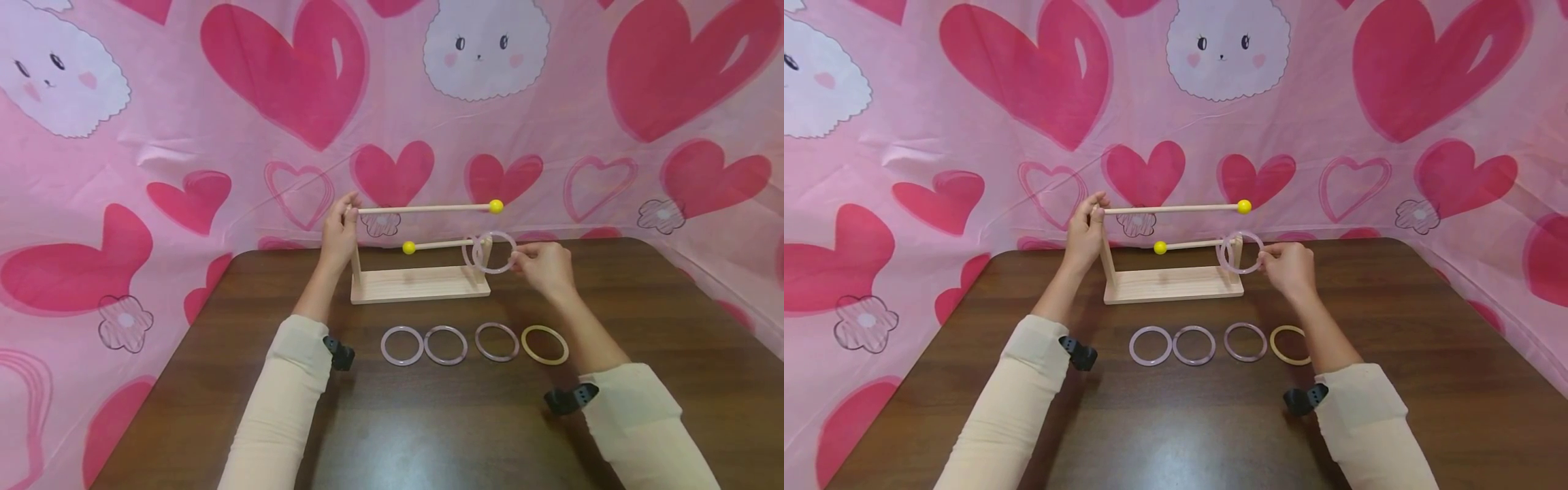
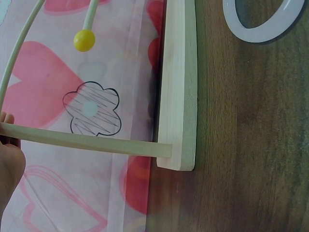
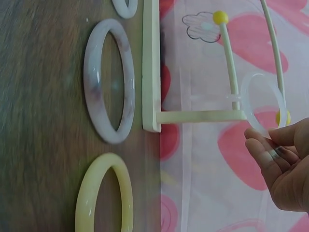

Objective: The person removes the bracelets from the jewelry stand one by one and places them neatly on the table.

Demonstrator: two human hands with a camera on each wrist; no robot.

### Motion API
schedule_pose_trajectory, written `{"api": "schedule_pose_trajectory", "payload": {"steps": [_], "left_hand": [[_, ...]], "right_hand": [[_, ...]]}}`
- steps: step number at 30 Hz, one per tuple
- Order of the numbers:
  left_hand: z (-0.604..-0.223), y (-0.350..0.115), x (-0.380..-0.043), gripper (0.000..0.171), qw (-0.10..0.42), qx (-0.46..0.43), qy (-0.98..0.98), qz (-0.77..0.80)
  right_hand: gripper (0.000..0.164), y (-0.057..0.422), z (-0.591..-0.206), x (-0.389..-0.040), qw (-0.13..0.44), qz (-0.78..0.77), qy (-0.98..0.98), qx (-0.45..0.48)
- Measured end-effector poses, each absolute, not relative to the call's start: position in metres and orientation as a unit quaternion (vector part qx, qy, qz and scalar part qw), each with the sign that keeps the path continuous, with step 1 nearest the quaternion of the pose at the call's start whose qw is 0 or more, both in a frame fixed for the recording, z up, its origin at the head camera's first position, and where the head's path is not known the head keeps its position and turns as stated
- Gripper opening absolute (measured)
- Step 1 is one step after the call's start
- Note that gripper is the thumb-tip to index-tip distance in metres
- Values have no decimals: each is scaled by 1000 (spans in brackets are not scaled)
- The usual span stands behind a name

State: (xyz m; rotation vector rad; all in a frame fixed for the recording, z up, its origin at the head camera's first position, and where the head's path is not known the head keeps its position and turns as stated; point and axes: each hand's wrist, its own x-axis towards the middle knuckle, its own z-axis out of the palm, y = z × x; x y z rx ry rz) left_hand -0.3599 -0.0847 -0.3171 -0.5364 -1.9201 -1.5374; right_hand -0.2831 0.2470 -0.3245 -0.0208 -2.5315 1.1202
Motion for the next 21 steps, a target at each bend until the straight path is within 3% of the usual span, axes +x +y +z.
{"api": "schedule_pose_trajectory", "payload": {"steps": [21], "left_hand": [[-317, -85, -361, 33, 303, -192, -731, -581]], "right_hand": [[25, 275, -333, -275, 146, 379, -914, -9]]}}
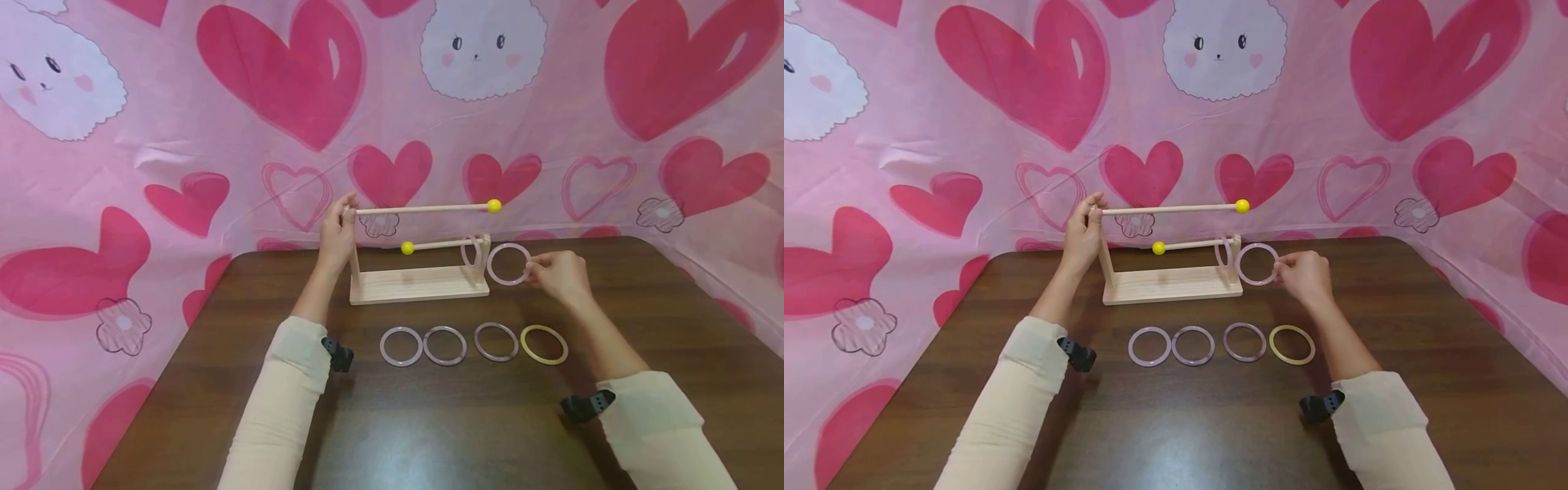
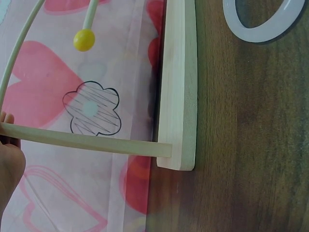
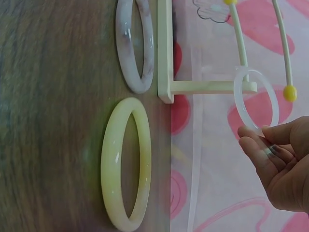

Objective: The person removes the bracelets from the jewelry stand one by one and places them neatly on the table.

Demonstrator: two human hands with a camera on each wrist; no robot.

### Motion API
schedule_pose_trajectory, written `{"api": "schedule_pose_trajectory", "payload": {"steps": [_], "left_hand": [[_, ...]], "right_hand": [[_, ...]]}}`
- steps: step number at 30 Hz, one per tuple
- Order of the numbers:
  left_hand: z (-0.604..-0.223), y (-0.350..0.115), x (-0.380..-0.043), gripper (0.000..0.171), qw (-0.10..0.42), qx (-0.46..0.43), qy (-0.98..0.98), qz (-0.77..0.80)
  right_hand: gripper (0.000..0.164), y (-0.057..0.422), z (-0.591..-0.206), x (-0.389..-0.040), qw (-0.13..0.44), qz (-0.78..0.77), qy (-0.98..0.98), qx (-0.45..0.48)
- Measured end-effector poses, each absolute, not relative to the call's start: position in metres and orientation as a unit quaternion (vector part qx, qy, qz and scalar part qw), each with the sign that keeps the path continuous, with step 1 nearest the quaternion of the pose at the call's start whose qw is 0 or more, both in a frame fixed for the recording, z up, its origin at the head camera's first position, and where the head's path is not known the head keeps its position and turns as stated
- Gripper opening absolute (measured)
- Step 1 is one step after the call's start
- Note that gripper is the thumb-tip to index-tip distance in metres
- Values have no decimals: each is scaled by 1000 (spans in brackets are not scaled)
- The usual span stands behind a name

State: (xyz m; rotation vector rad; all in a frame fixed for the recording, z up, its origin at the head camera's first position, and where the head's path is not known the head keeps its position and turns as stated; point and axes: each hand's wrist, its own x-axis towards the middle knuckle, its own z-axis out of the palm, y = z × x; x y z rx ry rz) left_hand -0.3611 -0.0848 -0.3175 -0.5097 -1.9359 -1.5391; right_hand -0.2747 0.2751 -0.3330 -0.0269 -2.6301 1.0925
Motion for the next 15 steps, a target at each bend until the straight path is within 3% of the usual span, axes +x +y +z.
{"api": "schedule_pose_trajectory", "payload": {"steps": [15], "left_hand": [[-318, -84, -362, 32, 313, -198, -728, -576]], "right_hand": [[27, 293, -335, -270, 102, 318, -942, 24]]}}
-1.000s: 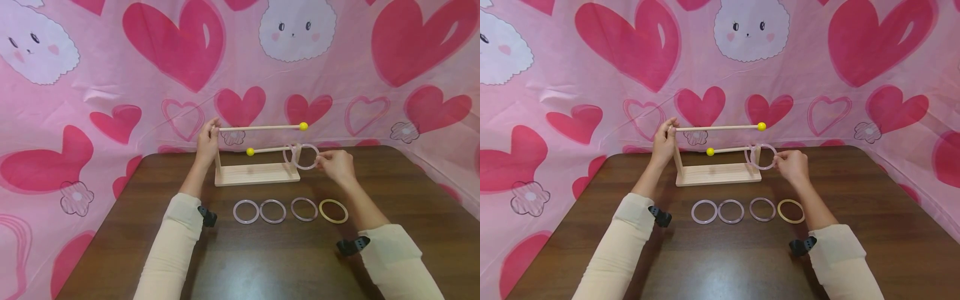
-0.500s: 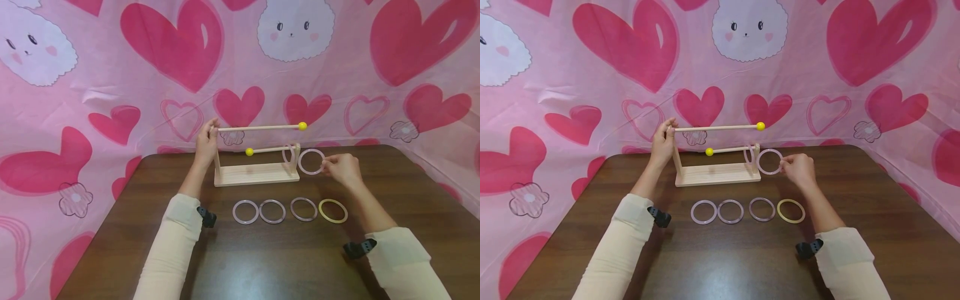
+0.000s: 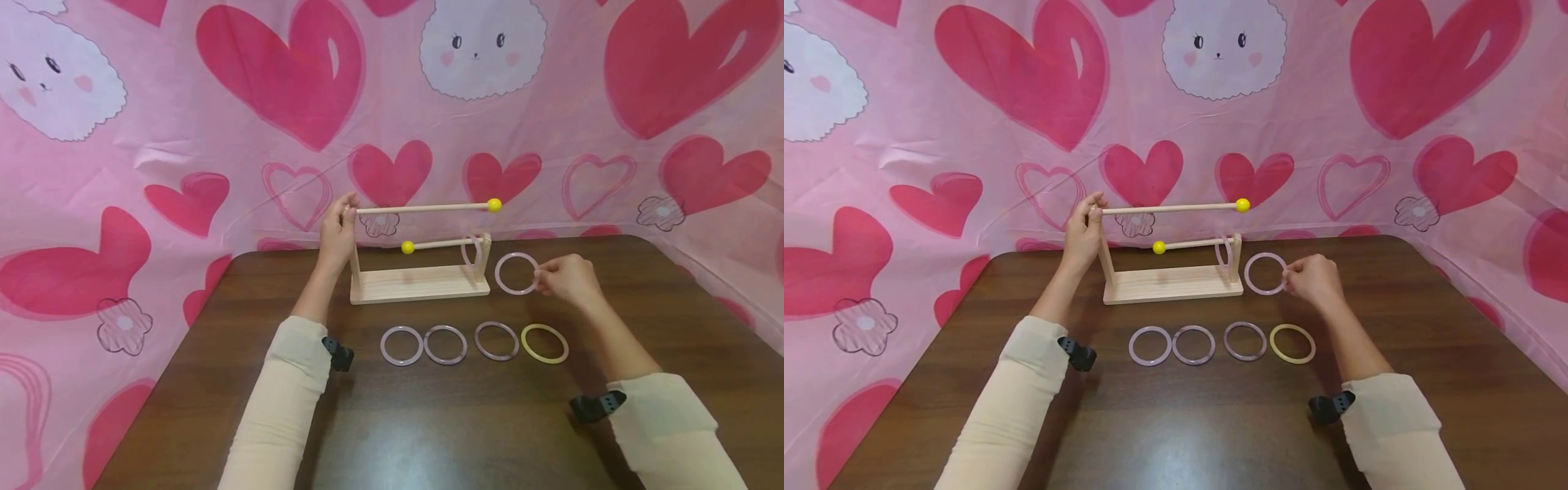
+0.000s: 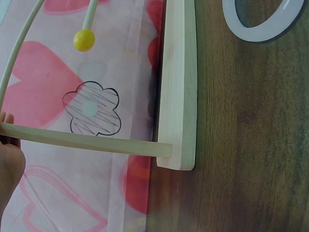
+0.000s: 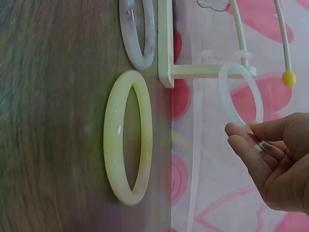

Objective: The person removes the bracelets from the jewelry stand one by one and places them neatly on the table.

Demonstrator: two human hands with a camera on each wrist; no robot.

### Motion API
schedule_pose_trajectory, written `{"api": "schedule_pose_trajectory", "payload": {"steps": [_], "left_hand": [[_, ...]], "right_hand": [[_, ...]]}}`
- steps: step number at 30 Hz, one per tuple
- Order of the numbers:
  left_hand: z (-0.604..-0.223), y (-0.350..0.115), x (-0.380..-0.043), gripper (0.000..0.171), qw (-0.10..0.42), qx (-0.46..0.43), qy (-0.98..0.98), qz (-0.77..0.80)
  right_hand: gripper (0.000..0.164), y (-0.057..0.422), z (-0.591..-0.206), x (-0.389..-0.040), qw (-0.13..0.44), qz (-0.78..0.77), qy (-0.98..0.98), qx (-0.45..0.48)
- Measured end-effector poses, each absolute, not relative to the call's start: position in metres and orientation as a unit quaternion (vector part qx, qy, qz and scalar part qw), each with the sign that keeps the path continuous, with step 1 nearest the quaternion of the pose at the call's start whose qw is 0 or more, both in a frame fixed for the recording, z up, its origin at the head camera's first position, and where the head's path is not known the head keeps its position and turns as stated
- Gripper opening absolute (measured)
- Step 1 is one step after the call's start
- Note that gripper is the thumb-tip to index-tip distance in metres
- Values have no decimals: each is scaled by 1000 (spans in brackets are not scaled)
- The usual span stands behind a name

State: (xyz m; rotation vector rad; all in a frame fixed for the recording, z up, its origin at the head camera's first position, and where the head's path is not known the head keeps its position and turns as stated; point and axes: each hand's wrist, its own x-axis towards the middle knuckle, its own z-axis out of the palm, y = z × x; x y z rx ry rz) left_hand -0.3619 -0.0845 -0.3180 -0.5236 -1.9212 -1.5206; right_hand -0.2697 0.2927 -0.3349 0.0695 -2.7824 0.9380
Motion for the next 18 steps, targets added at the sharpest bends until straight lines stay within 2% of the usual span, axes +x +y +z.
{"api": "schedule_pose_trajectory", "payload": {"steps": [18], "left_hand": [[-318, -84, -362, 32, 321, -204, -731, -566]], "right_hand": [[26, 309, -341, -266, 54, 298, -953, 27]]}}
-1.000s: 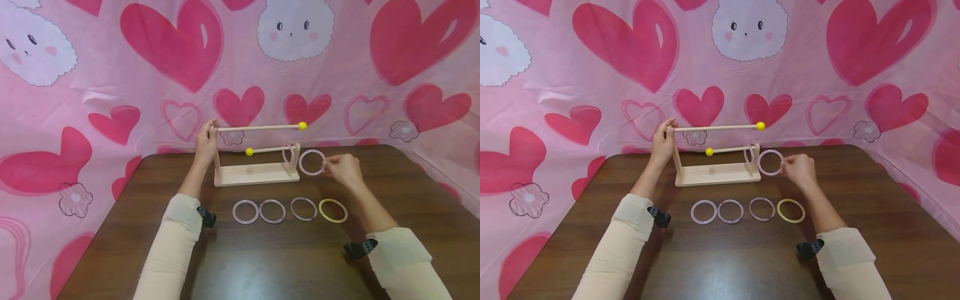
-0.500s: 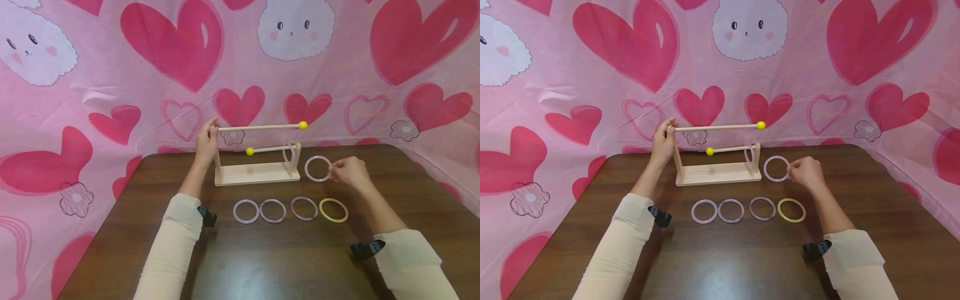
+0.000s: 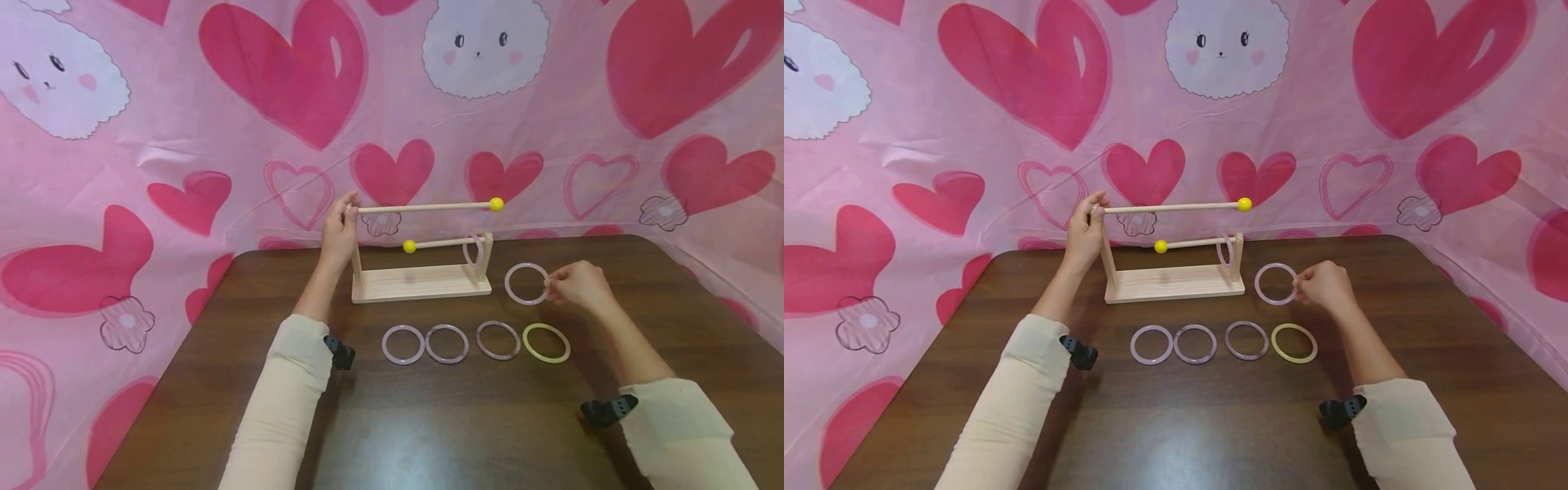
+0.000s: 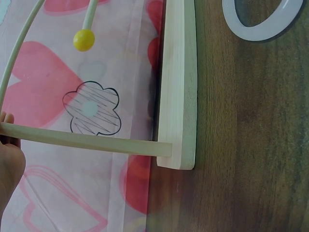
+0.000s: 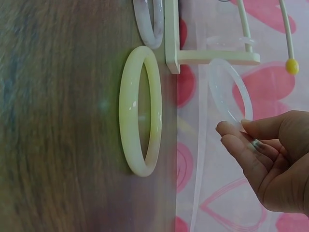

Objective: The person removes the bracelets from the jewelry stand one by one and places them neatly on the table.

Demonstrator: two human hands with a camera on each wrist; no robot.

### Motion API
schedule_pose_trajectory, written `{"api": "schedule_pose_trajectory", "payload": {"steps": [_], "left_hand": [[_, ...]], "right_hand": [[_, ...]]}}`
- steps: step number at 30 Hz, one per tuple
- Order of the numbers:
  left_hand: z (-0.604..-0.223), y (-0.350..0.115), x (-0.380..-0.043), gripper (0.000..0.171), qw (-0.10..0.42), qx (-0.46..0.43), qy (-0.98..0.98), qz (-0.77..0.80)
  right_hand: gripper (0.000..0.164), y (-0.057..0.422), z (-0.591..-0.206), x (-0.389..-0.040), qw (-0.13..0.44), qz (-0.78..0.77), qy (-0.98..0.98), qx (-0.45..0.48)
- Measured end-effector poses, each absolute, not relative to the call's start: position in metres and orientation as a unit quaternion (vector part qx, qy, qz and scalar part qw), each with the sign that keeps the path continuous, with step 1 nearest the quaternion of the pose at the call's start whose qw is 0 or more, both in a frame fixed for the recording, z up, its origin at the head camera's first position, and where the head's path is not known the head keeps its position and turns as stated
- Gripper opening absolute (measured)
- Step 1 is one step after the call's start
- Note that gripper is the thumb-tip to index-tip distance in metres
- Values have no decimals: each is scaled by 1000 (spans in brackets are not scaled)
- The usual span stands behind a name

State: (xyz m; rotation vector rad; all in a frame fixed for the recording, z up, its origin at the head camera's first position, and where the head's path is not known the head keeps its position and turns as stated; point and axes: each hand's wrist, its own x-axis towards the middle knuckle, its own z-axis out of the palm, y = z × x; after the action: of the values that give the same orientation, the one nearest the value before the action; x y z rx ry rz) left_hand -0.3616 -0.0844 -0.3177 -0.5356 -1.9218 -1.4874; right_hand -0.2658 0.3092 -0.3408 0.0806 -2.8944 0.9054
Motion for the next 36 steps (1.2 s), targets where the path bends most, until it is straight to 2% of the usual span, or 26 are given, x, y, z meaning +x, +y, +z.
{"api": "schedule_pose_trajectory", "payload": {"steps": [36], "left_hand": [[-316, -85, -359, 33, 296, -190, -738, -576]], "right_hand": [[25, 348, -350, -250, -66, 356, -932, -8]]}}
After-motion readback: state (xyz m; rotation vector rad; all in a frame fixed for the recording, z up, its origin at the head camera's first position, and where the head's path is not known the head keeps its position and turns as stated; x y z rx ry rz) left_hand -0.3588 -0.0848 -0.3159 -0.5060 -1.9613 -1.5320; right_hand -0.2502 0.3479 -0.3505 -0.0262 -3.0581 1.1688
